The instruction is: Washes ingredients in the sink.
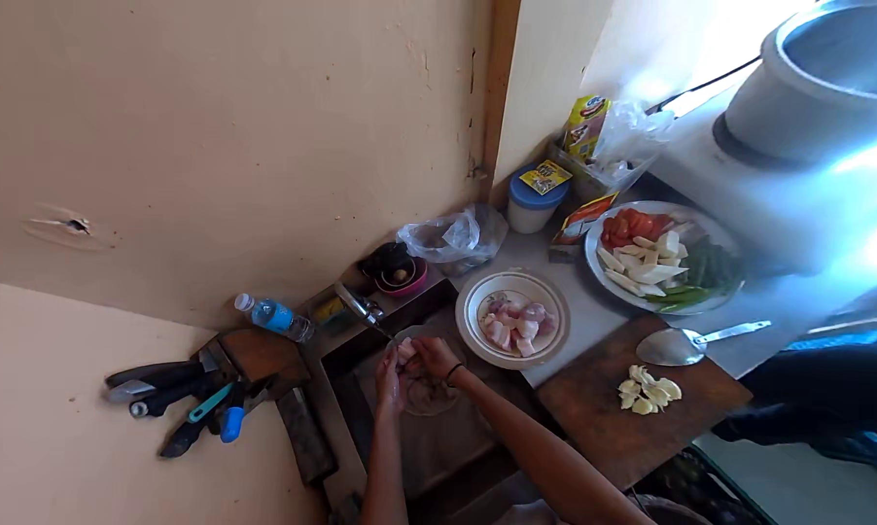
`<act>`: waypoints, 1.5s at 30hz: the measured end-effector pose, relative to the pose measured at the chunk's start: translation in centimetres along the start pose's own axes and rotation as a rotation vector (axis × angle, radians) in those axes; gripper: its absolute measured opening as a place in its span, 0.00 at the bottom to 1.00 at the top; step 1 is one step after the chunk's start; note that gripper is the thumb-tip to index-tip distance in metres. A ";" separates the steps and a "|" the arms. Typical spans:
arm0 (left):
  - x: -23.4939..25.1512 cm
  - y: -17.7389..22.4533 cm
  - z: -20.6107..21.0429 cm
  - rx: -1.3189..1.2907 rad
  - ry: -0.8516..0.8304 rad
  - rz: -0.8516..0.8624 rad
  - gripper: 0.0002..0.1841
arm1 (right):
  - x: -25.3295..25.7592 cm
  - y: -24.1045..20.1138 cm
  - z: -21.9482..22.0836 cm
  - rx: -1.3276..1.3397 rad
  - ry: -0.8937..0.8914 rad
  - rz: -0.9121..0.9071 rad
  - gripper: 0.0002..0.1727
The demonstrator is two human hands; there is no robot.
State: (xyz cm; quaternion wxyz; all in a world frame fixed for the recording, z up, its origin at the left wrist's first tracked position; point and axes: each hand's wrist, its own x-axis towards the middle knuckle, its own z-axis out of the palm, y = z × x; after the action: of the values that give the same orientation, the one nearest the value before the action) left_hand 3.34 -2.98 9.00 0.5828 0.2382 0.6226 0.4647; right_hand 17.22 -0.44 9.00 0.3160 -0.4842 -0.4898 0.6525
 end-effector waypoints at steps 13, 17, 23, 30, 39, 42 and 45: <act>1.2 0.6 2.4 0.036 -0.016 0.058 0.14 | -2.5 -3.7 -2.0 -0.489 0.053 -0.044 0.22; 2.7 0.5 3.0 -0.125 -0.013 -0.125 0.22 | -6.1 -2.8 -0.7 -0.703 0.064 -0.022 0.22; 2.9 0.3 2.8 -0.022 -0.228 -0.201 0.11 | -10.0 4.4 1.0 -0.860 -0.304 0.452 0.22; 2.4 -0.6 0.8 0.130 -0.300 -0.079 0.12 | -11.4 -9.3 -3.4 -0.928 -0.024 0.228 0.20; 1.6 0.3 -0.5 0.219 -0.330 0.123 0.13 | -6.5 -9.4 -7.3 -0.891 0.277 0.064 0.20; 1.1 0.7 -0.9 0.263 -0.371 0.185 0.15 | -3.4 -8.3 -3.2 -0.726 0.034 0.022 0.26; 1.2 1.1 -1.5 0.379 -0.306 0.214 0.16 | -0.1 -6.2 -0.9 -0.677 -0.077 0.010 0.20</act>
State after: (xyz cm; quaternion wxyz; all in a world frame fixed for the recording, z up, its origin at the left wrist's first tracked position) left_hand 1.38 -1.89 9.19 0.5628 0.4750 0.5745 0.3572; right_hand 17.69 1.74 14.86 0.1153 -0.5392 -0.6877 0.4722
